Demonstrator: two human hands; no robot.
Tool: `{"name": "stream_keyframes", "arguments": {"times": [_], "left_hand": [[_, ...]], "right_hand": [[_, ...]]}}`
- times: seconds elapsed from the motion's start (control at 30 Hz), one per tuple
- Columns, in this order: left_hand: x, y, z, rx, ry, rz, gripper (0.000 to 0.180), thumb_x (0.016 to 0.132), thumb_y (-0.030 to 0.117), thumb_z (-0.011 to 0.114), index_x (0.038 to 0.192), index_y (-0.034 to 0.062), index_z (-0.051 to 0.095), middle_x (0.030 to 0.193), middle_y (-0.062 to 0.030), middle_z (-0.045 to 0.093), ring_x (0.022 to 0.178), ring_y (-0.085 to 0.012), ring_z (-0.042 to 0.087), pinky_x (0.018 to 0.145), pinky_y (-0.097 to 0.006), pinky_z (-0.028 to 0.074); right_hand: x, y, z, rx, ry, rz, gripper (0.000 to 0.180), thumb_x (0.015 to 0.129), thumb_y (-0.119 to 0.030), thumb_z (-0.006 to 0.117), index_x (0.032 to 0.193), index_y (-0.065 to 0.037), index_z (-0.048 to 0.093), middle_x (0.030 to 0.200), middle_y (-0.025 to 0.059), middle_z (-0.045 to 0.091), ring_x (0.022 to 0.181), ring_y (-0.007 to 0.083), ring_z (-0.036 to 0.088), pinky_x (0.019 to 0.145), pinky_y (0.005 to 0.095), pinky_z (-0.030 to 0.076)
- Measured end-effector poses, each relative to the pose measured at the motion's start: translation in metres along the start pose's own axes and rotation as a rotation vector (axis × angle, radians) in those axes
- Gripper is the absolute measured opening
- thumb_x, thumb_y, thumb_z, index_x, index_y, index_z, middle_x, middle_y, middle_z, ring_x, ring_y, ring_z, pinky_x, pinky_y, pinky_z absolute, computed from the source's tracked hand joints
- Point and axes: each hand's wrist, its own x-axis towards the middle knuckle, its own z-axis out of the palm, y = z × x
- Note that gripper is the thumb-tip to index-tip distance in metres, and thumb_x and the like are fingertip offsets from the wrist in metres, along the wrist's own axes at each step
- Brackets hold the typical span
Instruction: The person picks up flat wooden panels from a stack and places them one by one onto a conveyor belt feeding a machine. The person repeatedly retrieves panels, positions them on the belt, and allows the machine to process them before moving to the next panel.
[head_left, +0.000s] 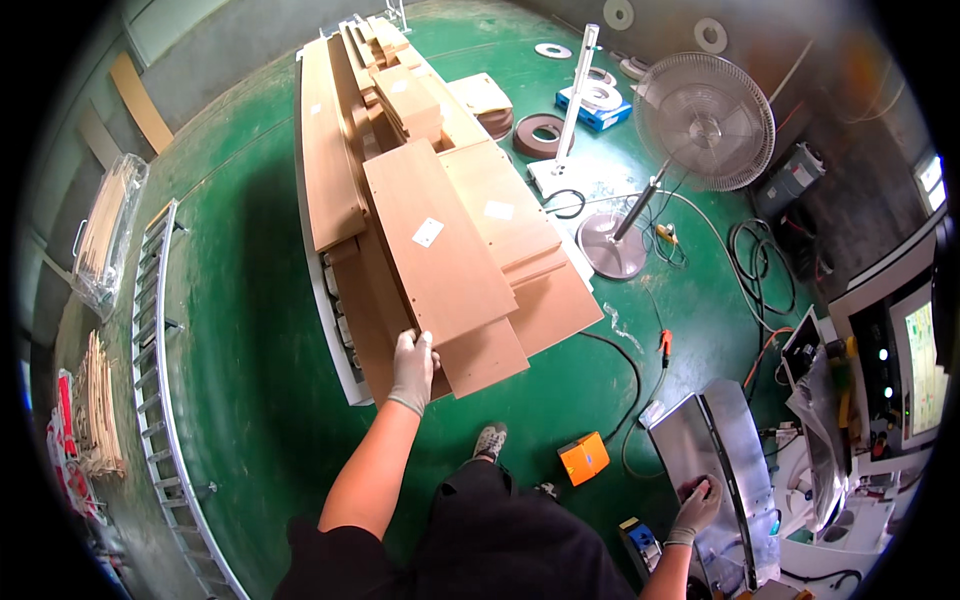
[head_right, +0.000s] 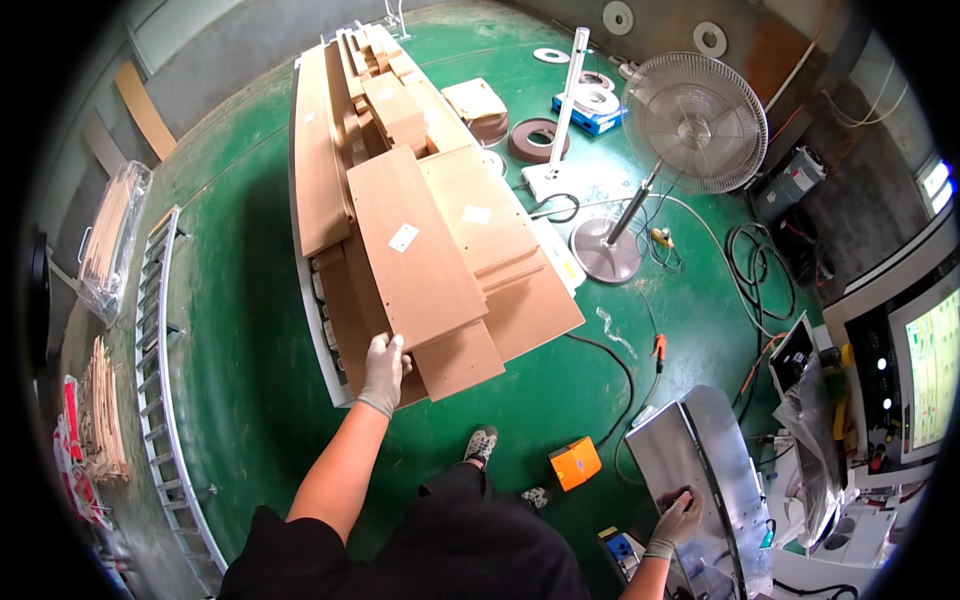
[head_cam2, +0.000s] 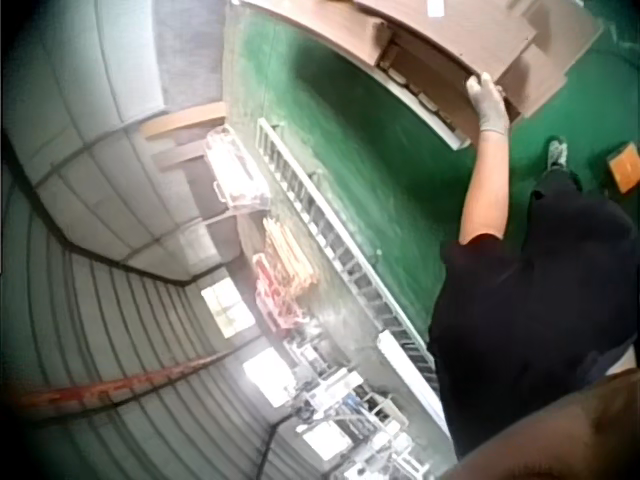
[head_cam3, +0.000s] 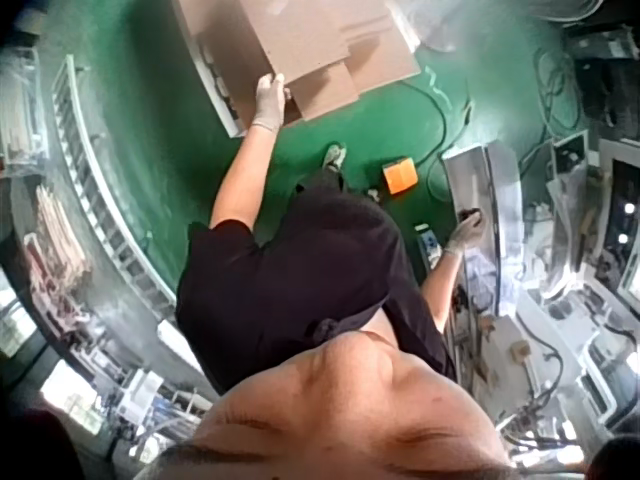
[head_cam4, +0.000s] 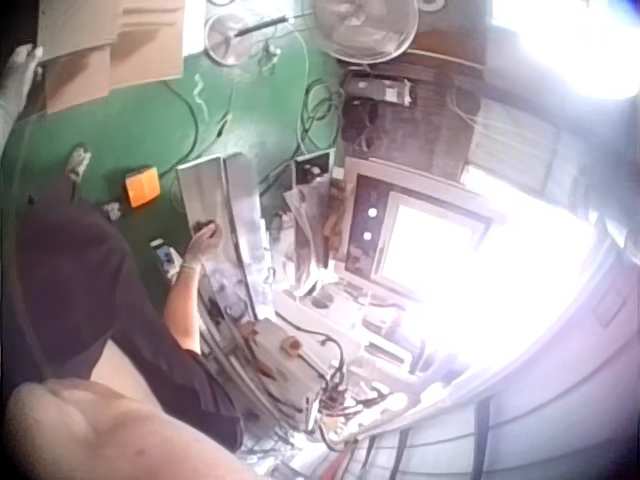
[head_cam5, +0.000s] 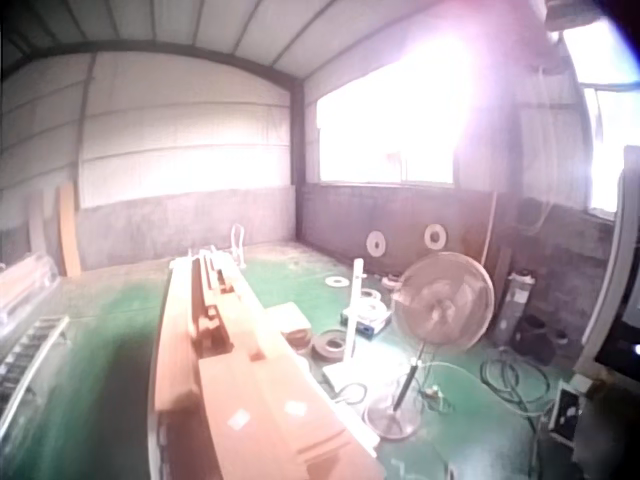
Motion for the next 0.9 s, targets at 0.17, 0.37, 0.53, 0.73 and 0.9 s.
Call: {"name": "stream_keyframes", "arguments": {"times": [0.17, 0.37, 0.53, 0.73, 0.9], "left_hand": [[-0.073, -0.034, -0.029, 0.094, -0.459, -0.192, 0.027, 0.11, 0.025, 0.059, 0.12, 0.0018, 0.052, 0.105, -0.0073, 0.061, 0.087, -0.016, 0.066, 0.083, -0.037, 0.06], [-0.045, -0.034, -0.01, -0.617, -0.578, -0.458, 0.052, 0.108, 0.032, 0.063, 0.149, 0.0022, 0.051, 0.144, -0.0085, 0.061, 0.136, -0.0241, 0.056, 0.116, -0.047, 0.045], [-0.06, -0.027, 0.008, -0.46, -0.581, -0.258, 0.053, 0.103, 0.019, 0.071, 0.148, 0.0023, 0.051, 0.142, -0.0088, 0.061, 0.133, -0.0228, 0.057, 0.117, -0.045, 0.044], [-0.109, -0.001, 0.014, -0.452, -0.721, -0.324, 0.045, 0.102, 0.02, 0.074, 0.14, 0.0042, 0.057, 0.128, -0.0054, 0.065, 0.116, -0.0167, 0.062, 0.103, -0.037, 0.05], [-0.143, 0.034, 0.048, -0.4, -0.844, -0.312, 0.041, 0.098, 0.017, 0.078, 0.133, 0.0055, 0.061, 0.115, -0.0006, 0.067, 0.105, -0.0133, 0.064, 0.097, -0.033, 0.05]], "right_hand": [[-0.011, -0.054, 0.038, -0.087, -0.124, -0.195, 0.019, 0.105, -0.016, 0.059, 0.105, 0.0, 0.069, 0.094, 0.0092, 0.069, 0.089, 0.02, 0.068, 0.083, 0.0331, 0.054], [-0.061, -0.14, 0.128, 0.32, -0.747, 0.209, 0.048, 0.108, -0.036, 0.063, 0.144, -0.004, 0.059, 0.121, 0.0103, 0.071, 0.099, 0.0142, 0.069, 0.084, 0.0275, 0.056], [-0.101, -0.199, 0.18, 0.646, -1.32, 0.4, 0.061, 0.104, -0.033, 0.069, 0.151, 0.001, 0.049, 0.136, 0.0102, 0.064, 0.118, 0.0197, 0.064, 0.101, 0.0352, 0.052], [-0.109, -0.209, 0.141, 0.883, -1.24, 0.589, 0.066, 0.097, -0.027, 0.077, 0.149, 0.004, 0.05, 0.14, 0.0101, 0.062, 0.129, 0.0223, 0.059, 0.11, 0.0363, 0.046], [-0.107, -0.185, 0.092, 0.847, -1.105, 0.604, 0.08, 0.087, -0.029, 0.087, 0.15, 0.003, 0.049, 0.143, 0.0113, 0.061, 0.134, 0.0248, 0.056, 0.114, 0.0377, 0.043]]}}
